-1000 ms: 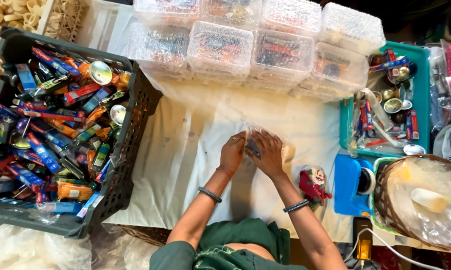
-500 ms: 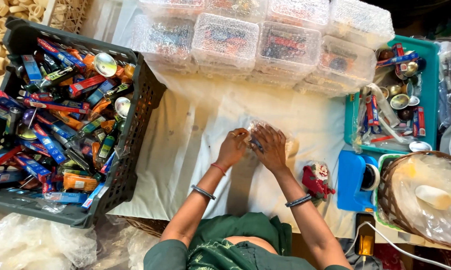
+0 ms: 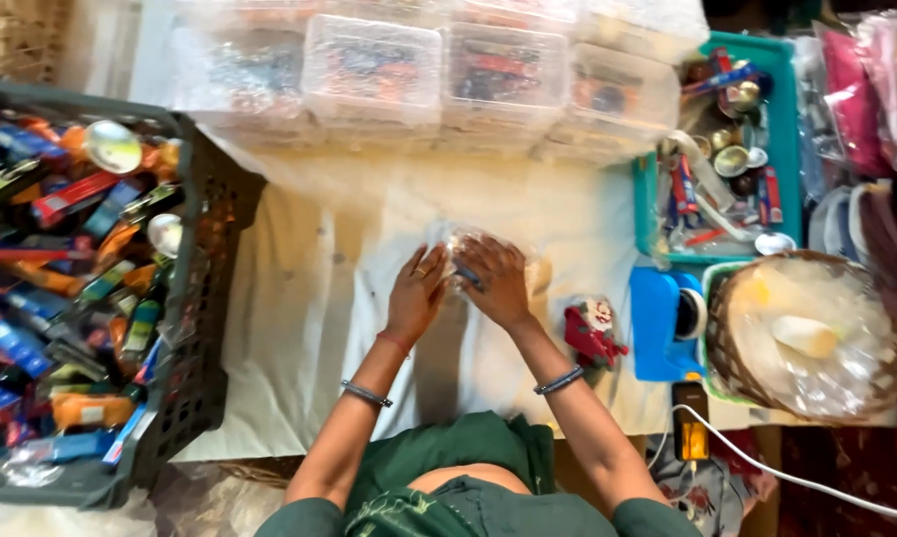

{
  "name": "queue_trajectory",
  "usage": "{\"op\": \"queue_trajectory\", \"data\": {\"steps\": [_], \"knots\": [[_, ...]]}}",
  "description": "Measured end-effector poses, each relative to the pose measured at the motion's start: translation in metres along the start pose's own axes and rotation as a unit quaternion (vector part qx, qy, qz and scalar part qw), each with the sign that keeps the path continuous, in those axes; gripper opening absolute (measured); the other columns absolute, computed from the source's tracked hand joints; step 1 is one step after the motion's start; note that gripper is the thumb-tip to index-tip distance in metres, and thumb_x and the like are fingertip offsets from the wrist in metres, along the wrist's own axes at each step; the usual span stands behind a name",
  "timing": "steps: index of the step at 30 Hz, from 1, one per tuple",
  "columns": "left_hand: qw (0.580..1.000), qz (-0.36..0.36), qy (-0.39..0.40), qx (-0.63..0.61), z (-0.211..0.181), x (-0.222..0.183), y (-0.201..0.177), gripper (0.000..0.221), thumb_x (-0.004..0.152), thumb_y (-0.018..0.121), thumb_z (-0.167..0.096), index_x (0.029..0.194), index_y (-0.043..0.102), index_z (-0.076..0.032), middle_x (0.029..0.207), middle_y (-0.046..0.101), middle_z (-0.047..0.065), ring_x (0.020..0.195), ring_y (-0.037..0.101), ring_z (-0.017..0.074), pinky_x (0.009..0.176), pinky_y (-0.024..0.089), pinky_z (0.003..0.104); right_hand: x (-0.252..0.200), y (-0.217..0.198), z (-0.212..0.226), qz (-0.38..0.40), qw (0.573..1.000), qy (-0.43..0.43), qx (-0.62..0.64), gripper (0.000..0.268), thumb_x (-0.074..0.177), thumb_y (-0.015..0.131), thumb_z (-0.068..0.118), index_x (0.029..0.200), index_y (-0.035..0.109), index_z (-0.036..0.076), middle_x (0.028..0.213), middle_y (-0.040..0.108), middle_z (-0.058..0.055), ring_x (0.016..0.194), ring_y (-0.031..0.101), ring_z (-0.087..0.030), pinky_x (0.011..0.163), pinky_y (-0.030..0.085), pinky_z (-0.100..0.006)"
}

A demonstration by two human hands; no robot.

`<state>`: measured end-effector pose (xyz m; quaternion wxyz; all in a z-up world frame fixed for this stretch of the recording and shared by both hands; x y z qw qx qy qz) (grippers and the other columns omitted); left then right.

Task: Packing small items into plastic bags and organizing them into boxes.

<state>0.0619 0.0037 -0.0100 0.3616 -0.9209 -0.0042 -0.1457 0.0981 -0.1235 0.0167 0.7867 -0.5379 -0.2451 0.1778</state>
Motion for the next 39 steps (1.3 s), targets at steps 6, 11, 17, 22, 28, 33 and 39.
{"op": "queue_trajectory", "data": {"steps": [6,11,17,22,28,33,39], "knots": [[0.996,0.036,-0.015,0.086,0.014,-0.010,0.027,0.054,0.100,0.056,-0.015,0.151,0.048,-0.001,0.161,0.041,0.011,0.147,0.038,0.0347,0.117,0.034,0.050,-0.001,0.014,-0.005,-0.011,1.000,-0.002,0.023,0.045,0.088,0.072,0.038,0.130,0.069,0.022,0.148,0.058,0.001,0.143,0.045,-0.025,0.118,0.027,-0.050],[0.991,0.072,-0.017,0.114,0.002,-0.008,0.023,0.055,0.101,0.053,-0.014,0.155,0.045,-0.007,0.168,0.035,0.004,0.153,0.035,0.0283,0.121,0.034,0.049,-0.002,0.001,-0.001,-0.019,1.000,0.010,0.019,0.044,0.091,0.071,0.041,0.131,0.069,0.022,0.149,0.058,0.000,0.143,0.044,-0.024,0.119,0.025,-0.051],[0.989,0.101,-0.008,0.112,0.000,0.002,0.007,0.056,0.098,0.058,-0.019,0.153,0.047,-0.011,0.166,0.033,0.001,0.152,0.030,0.0282,0.119,0.031,0.053,0.002,0.005,-0.003,-0.006,1.000,0.012,0.028,0.044,0.093,0.070,0.044,0.132,0.069,0.024,0.150,0.057,0.001,0.144,0.044,-0.024,0.118,0.023,-0.050],[0.986,0.105,0.020,0.126,0.000,0.004,0.006,0.052,0.098,0.060,-0.020,0.150,0.052,-0.014,0.166,0.035,-0.001,0.154,0.030,0.0273,0.119,0.030,0.054,0.006,0.007,-0.009,-0.015,0.999,0.018,0.027,0.042,0.089,0.074,0.045,0.126,0.071,0.025,0.146,0.059,0.002,0.140,0.046,-0.024,0.116,0.025,-0.050],[0.990,0.098,-0.012,0.102,0.005,0.009,0.010,0.048,0.096,0.062,-0.020,0.143,0.059,-0.016,0.162,0.040,0.001,0.153,0.030,0.0269,0.119,0.029,0.055,0.009,0.019,-0.031,-0.009,0.997,0.063,0.042,0.035,0.077,0.084,0.033,0.109,0.075,0.024,0.133,0.069,0.007,0.129,0.054,-0.021,0.107,0.035,-0.044],[0.990,0.085,-0.023,0.106,0.004,0.011,0.007,0.041,0.097,0.062,-0.020,0.138,0.065,-0.017,0.161,0.043,0.001,0.152,0.031,0.0262,0.120,0.029,0.055,-0.007,-0.011,-0.059,-0.099,0.959,0.117,0.239,0.047,0.078,0.075,0.003,0.124,0.072,0.010,0.131,0.070,-0.005,0.126,0.061,-0.027,0.108,0.050,-0.040],[0.990,0.087,0.004,0.113,0.005,0.013,0.012,0.038,0.098,0.061,-0.019,0.135,0.066,-0.015,0.160,0.044,-0.001,0.152,0.032,0.0253,0.119,0.030,0.054,-0.079,-0.072,-0.071,-0.155,0.908,0.262,0.287,0.032,0.090,0.077,0.005,0.122,0.072,0.005,0.124,0.070,-0.010,0.115,0.066,-0.021,0.094,0.054,-0.035]]}}
Point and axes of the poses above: each hand's wrist, its own x-axis towards the middle knuckle, its own y-axis out of the palm, z = x × y, the point moved 10 cm from there along x, towards the middle knuckle
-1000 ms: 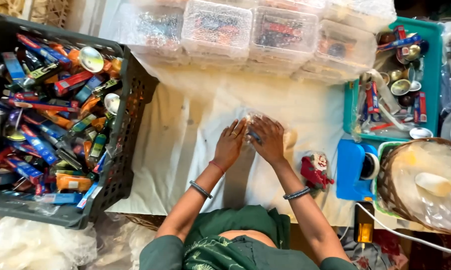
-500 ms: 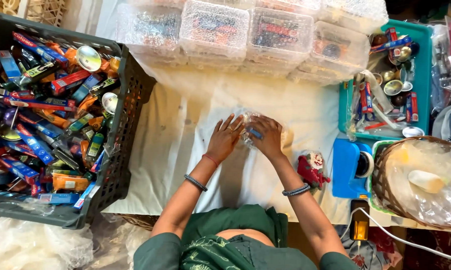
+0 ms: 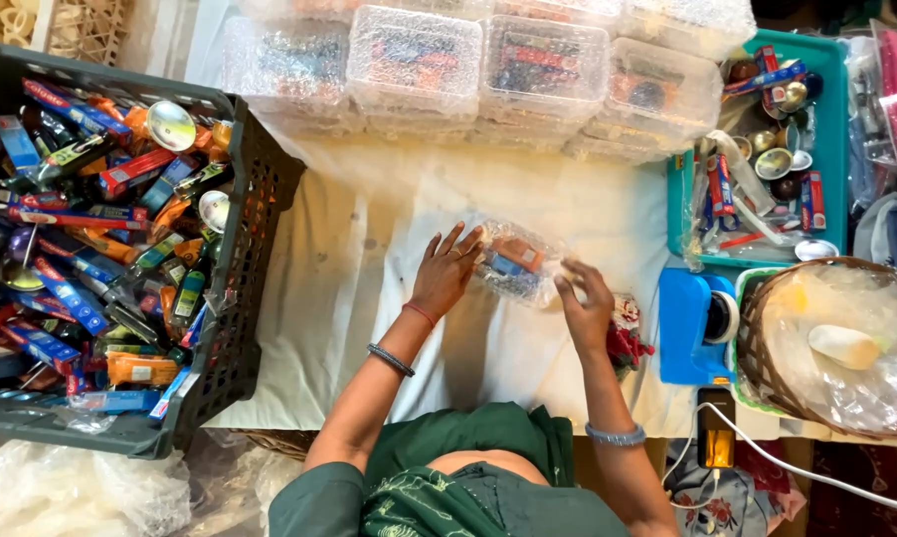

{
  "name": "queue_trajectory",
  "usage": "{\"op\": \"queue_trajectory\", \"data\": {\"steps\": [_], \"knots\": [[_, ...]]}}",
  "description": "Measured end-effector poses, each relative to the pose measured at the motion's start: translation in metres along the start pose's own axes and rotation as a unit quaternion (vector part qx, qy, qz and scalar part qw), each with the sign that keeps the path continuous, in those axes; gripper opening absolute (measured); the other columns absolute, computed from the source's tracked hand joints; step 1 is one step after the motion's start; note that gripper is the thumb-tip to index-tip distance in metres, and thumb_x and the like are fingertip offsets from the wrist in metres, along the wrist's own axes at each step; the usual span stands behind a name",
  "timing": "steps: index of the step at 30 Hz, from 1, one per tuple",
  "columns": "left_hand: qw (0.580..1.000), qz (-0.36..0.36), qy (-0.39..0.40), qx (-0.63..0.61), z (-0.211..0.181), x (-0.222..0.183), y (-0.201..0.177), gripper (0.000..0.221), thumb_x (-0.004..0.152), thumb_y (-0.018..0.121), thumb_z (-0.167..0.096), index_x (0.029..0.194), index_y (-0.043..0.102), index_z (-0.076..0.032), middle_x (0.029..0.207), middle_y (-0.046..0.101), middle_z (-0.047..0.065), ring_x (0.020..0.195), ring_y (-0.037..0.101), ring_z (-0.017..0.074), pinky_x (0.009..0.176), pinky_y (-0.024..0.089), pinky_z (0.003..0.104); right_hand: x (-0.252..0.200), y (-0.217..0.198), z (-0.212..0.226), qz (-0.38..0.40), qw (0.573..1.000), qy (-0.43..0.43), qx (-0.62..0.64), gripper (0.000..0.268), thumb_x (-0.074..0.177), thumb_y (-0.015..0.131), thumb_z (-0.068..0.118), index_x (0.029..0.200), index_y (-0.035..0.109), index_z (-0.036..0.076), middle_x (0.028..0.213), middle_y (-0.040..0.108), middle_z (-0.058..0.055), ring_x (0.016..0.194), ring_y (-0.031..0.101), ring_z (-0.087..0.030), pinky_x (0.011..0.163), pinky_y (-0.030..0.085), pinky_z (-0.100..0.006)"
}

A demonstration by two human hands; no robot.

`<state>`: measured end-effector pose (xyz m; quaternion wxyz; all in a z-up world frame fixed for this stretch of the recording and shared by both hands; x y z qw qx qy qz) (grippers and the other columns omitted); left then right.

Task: Packing small items into plastic bags and organizing them into boxes.

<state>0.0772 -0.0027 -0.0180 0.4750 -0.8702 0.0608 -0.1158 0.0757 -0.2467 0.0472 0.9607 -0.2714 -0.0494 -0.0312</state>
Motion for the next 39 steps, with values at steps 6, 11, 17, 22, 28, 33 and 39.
{"op": "queue_trajectory", "data": {"steps": [6,11,17,22,28,33,39], "knots": [[1.000,0.009,0.017,0.002,-0.001,0.002,0.004,0.035,0.097,0.061,-0.015,0.131,0.068,-0.011,0.158,0.048,-0.003,0.152,0.033,0.0228,0.121,0.030,0.052,-0.070,-0.030,-0.065,-0.006,0.988,0.123,0.094,0.030,0.095,0.073,0.010,0.124,0.072,0.002,0.108,0.075,-0.007,0.091,0.068,-0.011,0.079,0.056,-0.026],[0.995,0.028,0.055,0.076,0.005,0.004,0.020,0.036,0.097,0.056,-0.013,0.131,0.068,-0.010,0.157,0.049,-0.001,0.151,0.035,0.0234,0.119,0.031,0.053,-0.097,-0.082,-0.064,-0.041,0.995,0.088,0.025,0.026,0.094,0.074,0.010,0.119,0.073,0.002,0.103,0.076,-0.005,0.092,0.071,-0.010,0.081,0.058,-0.026],[0.979,0.034,0.120,0.161,-0.005,0.005,0.021,0.043,0.093,0.053,-0.010,0.134,0.067,-0.010,0.156,0.052,0.001,0.145,0.043,0.0261,0.114,0.037,0.056,-0.113,-0.206,-0.086,-0.144,0.977,0.116,-0.103,0.019,0.095,0.076,0.012,0.111,0.077,0.003,0.095,0.073,-0.007,0.075,0.065,-0.012,0.067,0.053,-0.027],[0.975,0.044,0.101,0.191,-0.007,0.009,0.020,0.039,0.094,0.052,-0.009,0.130,0.068,-0.013,0.156,0.053,-0.002,0.144,0.046,0.0240,0.115,0.038,0.055,-0.129,-0.292,-0.137,-0.239,0.961,0.096,-0.103,0.016,0.100,0.073,0.012,0.111,0.076,0.002,0.096,0.073,-0.005,0.079,0.066,-0.010,0.071,0.053,-0.025],[0.975,0.045,0.072,0.206,-0.010,0.006,0.013,0.032,0.104,0.050,-0.013,0.131,0.068,-0.012,0.154,0.054,-0.004,0.143,0.048,0.0227,0.115,0.041,0.052,-0.132,-0.291,-0.229,-0.172,0.944,0.272,-0.070,0.022,0.098,0.070,0.016,0.115,0.075,0.003,0.072,0.068,-0.003,0.055,0.060,-0.009,0.052,0.050,-0.027],[0.970,0.041,0.085,0.226,-0.006,0.009,0.016,0.042,0.098,0.050,-0.008,0.136,0.065,-0.013,0.155,0.053,-0.004,0.142,0.048,0.0234,0.112,0.042,0.051,-0.102,-0.274,-0.227,-0.106,0.945,0.304,-0.062,0.028,0.099,0.064,0.021,0.118,0.074,0.003,0.064,0.067,-0.006,0.047,0.055,-0.013,0.047,0.045,-0.030],[0.971,0.040,0.071,0.224,0.001,0.006,0.027,0.045,0.097,0.050,-0.006,0.140,0.063,-0.013,0.157,0.051,-0.004,0.141,0.048,0.0232,0.112,0.042,0.050,-0.097,-0.272,-0.235,-0.095,0.938,0.302,-0.139,0.026,0.095,0.069,0.022,0.105,0.078,-0.001,0.065,0.069,-0.010,0.052,0.061,-0.016,0.054,0.049,-0.032]]}}
Point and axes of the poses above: each hand's wrist, its own x-axis towards the middle knuckle, its own y-axis out of the palm, z = x × y, the point moved 10 cm from there along x, towards the middle knuckle
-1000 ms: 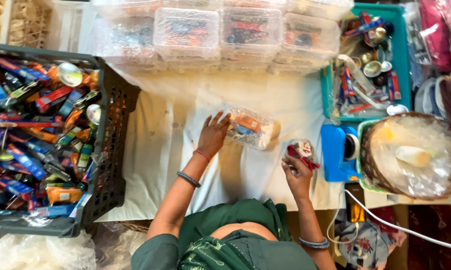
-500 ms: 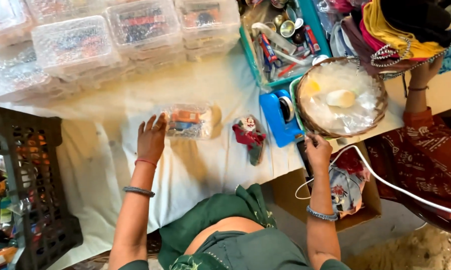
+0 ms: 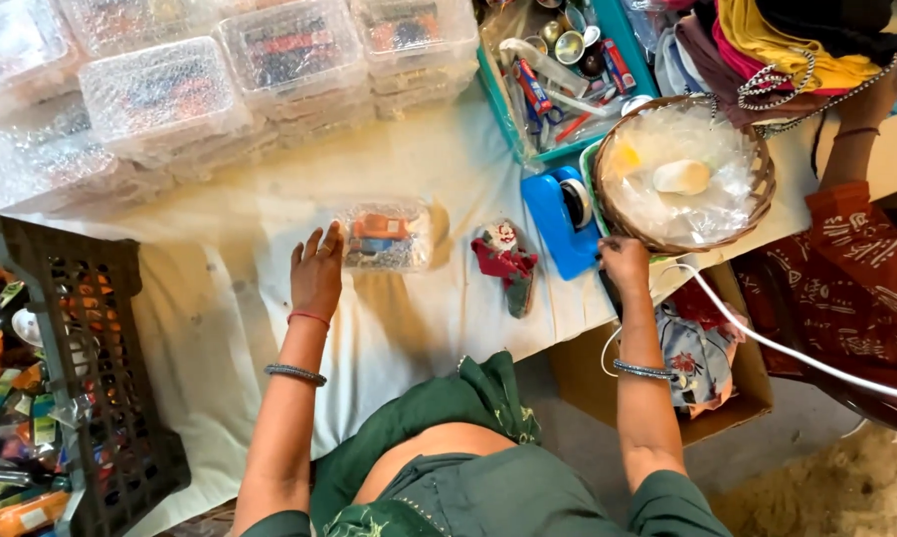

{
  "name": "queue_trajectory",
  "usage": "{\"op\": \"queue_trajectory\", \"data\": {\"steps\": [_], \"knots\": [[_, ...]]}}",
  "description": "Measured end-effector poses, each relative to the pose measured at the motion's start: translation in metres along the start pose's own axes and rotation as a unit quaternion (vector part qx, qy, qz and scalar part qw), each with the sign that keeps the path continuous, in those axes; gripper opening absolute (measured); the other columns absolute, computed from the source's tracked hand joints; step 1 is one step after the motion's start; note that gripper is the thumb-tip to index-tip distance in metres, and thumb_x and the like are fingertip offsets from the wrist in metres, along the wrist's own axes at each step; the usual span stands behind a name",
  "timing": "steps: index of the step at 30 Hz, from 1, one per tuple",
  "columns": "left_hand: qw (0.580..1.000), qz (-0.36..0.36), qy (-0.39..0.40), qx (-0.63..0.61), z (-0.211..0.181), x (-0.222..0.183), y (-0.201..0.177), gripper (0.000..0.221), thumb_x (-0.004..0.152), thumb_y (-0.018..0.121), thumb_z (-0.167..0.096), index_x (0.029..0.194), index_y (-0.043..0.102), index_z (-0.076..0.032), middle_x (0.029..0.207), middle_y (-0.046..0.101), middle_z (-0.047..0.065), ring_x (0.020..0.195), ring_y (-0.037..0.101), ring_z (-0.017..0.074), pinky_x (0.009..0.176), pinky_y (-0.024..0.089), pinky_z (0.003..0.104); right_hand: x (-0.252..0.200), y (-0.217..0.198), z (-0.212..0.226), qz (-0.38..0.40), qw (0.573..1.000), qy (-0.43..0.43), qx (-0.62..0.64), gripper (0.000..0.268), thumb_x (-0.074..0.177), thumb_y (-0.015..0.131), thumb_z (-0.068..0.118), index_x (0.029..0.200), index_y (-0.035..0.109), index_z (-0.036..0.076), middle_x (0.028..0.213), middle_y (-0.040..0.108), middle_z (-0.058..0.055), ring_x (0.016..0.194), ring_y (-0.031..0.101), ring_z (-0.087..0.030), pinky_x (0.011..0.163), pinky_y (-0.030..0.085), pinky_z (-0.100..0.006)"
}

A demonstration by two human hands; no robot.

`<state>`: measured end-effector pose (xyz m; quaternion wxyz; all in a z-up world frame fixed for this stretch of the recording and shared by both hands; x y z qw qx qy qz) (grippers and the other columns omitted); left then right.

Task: Packing small items into plastic bags and organizing them into boxes.

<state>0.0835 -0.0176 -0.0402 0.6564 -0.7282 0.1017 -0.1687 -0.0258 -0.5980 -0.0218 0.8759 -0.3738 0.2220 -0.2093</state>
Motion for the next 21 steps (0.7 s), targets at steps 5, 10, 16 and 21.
{"op": "queue_trajectory", "data": {"steps": [5,10,16,21], "knots": [[1.000,0.011,0.008,0.010,-0.002,0.001,-0.003,0.043,0.099,0.050,-0.009,0.140,0.062,-0.013,0.158,0.050,-0.004,0.142,0.047,0.0232,0.113,0.042,0.049,0.005,0.004,-0.007,-0.010,0.999,-0.014,0.029,0.023,0.092,0.071,0.016,0.104,0.077,-0.002,0.069,0.071,-0.009,0.057,0.065,-0.014,0.058,0.051,-0.030],[1.000,0.005,0.004,0.000,-0.003,-0.001,-0.005,0.043,0.100,0.050,-0.009,0.140,0.063,-0.012,0.159,0.049,-0.003,0.142,0.047,0.0234,0.113,0.042,0.050,0.017,0.010,-0.030,-0.015,0.999,-0.015,0.027,0.021,0.093,0.072,0.014,0.104,0.076,-0.004,0.073,0.072,-0.009,0.059,0.064,-0.013,0.058,0.052,-0.030],[1.000,0.004,-0.004,-0.002,-0.003,-0.001,-0.004,0.044,0.099,0.050,-0.008,0.141,0.063,-0.012,0.160,0.048,-0.004,0.142,0.048,0.0237,0.112,0.042,0.050,0.018,0.013,-0.045,-0.002,0.995,-0.015,0.100,0.021,0.094,0.073,0.014,0.103,0.074,-0.005,0.077,0.072,-0.005,0.060,0.061,-0.010,0.058,0.050,-0.026],[1.000,0.005,-0.005,0.006,-0.003,-0.001,-0.006,0.045,0.097,0.051,-0.008,0.141,0.063,-0.012,0.160,0.048,-0.003,0.144,0.046,0.0236,0.113,0.041,0.049,-0.010,0.001,-0.021,0.020,0.992,-0.022,0.121,0.019,0.095,0.073,0.015,0.101,0.073,-0.003,0.073,0.065,-0.003,0.061,0.056,-0.008,0.056,0.043,-0.025]]}}
Point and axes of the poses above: each hand's wrist, its own x-axis towards the middle knuckle, its own y-axis out of the palm, z = x × y, the point moved 10 cm from there along x, towards the middle knuckle
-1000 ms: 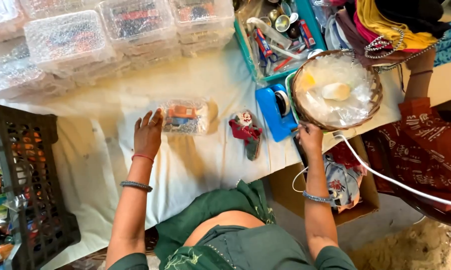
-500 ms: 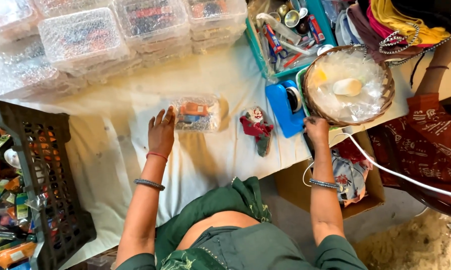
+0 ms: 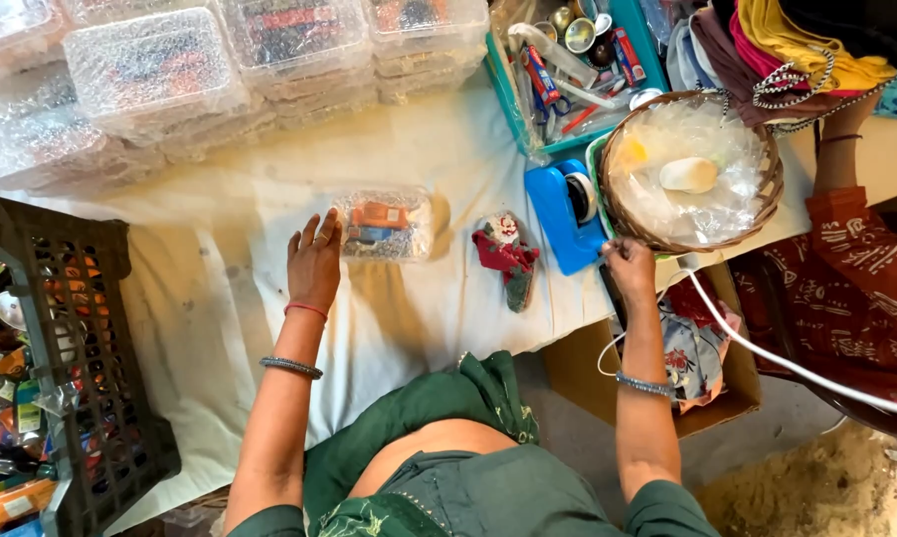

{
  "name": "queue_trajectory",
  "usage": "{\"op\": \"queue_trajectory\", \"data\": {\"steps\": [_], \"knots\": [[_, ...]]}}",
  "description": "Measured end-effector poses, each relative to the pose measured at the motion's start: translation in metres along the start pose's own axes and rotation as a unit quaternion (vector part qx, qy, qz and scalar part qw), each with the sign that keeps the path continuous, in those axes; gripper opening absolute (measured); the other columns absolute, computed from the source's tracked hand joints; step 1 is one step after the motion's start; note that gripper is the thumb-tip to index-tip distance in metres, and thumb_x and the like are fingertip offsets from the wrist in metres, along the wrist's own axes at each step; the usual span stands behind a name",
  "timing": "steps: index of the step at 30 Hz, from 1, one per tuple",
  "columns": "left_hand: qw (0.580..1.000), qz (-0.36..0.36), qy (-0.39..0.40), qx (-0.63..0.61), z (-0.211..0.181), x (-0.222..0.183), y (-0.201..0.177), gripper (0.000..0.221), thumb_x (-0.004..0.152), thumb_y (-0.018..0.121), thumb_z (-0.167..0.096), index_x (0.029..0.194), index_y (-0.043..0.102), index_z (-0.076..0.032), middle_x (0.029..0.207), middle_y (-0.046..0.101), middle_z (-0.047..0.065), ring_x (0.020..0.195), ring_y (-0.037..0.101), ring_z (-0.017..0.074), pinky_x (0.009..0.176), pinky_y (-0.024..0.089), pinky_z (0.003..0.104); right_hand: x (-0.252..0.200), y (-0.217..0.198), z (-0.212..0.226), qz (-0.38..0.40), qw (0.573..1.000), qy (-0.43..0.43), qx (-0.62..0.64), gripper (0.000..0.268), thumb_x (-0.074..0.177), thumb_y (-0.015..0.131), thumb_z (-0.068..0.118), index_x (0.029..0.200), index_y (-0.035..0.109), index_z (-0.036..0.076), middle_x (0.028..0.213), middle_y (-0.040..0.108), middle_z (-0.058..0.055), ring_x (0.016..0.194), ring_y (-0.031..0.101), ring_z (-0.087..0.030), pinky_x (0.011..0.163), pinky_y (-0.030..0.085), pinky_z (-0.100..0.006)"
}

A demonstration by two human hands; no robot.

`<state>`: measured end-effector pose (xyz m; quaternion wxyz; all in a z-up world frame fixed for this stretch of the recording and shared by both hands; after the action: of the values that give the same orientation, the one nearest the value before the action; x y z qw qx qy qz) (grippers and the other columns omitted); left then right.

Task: Packing small items into plastic bags and organizing them into boxes.

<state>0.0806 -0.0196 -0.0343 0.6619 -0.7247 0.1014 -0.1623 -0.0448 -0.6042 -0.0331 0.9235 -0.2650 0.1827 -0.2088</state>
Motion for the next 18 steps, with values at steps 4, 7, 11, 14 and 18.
{"op": "queue_trajectory", "data": {"steps": [4,7,11,14,18], "knots": [[1.000,0.002,-0.008,-0.010,-0.001,-0.001,-0.010,0.043,0.098,0.052,-0.008,0.139,0.063,-0.012,0.162,0.045,0.000,0.147,0.043,0.0244,0.114,0.040,0.050,-0.028,-0.015,0.034,-0.036,0.999,-0.011,0.028,0.020,0.095,0.074,0.018,0.104,0.073,0.000,0.081,0.068,0.001,0.062,0.053,-0.005,0.056,0.043,-0.023],[1.000,0.010,-0.018,-0.017,-0.001,0.002,-0.013,0.044,0.095,0.054,-0.006,0.138,0.063,-0.013,0.163,0.042,0.003,0.149,0.040,0.0259,0.115,0.038,0.050,-0.031,-0.025,0.032,-0.055,0.998,-0.018,0.029,0.020,0.095,0.073,0.018,0.104,0.073,0.001,0.084,0.070,0.001,0.066,0.056,-0.005,0.060,0.046,-0.022],[0.999,0.019,-0.040,-0.025,0.001,-0.001,-0.010,0.047,0.094,0.055,-0.005,0.139,0.063,-0.016,0.163,0.041,0.004,0.150,0.038,0.0265,0.116,0.036,0.051,-0.028,-0.027,-0.008,-0.041,0.998,-0.010,0.045,0.020,0.097,0.073,0.017,0.102,0.072,-0.002,0.081,0.070,-0.001,0.069,0.059,-0.005,0.064,0.047,-0.022],[0.998,0.022,-0.050,-0.026,0.000,-0.003,-0.010,0.048,0.093,0.055,-0.005,0.140,0.063,-0.016,0.161,0.043,0.004,0.148,0.039,0.0261,0.116,0.036,0.051,-0.032,-0.032,-0.023,-0.049,0.998,-0.027,0.020,0.018,0.097,0.073,0.014,0.099,0.073,-0.003,0.079,0.069,-0.002,0.069,0.059,-0.006,0.065,0.047,-0.022],[0.998,-0.001,-0.054,-0.018,-0.004,-0.004,-0.016,0.049,0.093,0.055,-0.006,0.141,0.062,-0.015,0.155,0.048,0.005,0.143,0.044,0.0256,0.114,0.038,0.049,-0.032,-0.025,-0.057,-0.032,0.994,0.044,0.097,0.016,0.096,0.074,0.015,0.100,0.073,-0.001,0.077,0.067,0.000,0.062,0.051,-0.005,0.058,0.040,-0.021]]}}
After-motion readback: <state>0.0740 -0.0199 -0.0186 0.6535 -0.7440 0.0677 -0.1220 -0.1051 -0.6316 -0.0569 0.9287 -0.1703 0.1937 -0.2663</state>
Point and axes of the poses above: each hand's wrist, its own x-axis towards the middle knuckle, its own y-axis out of the palm, z = x × y, the point moved 10 cm from there along x, towards the middle knuckle
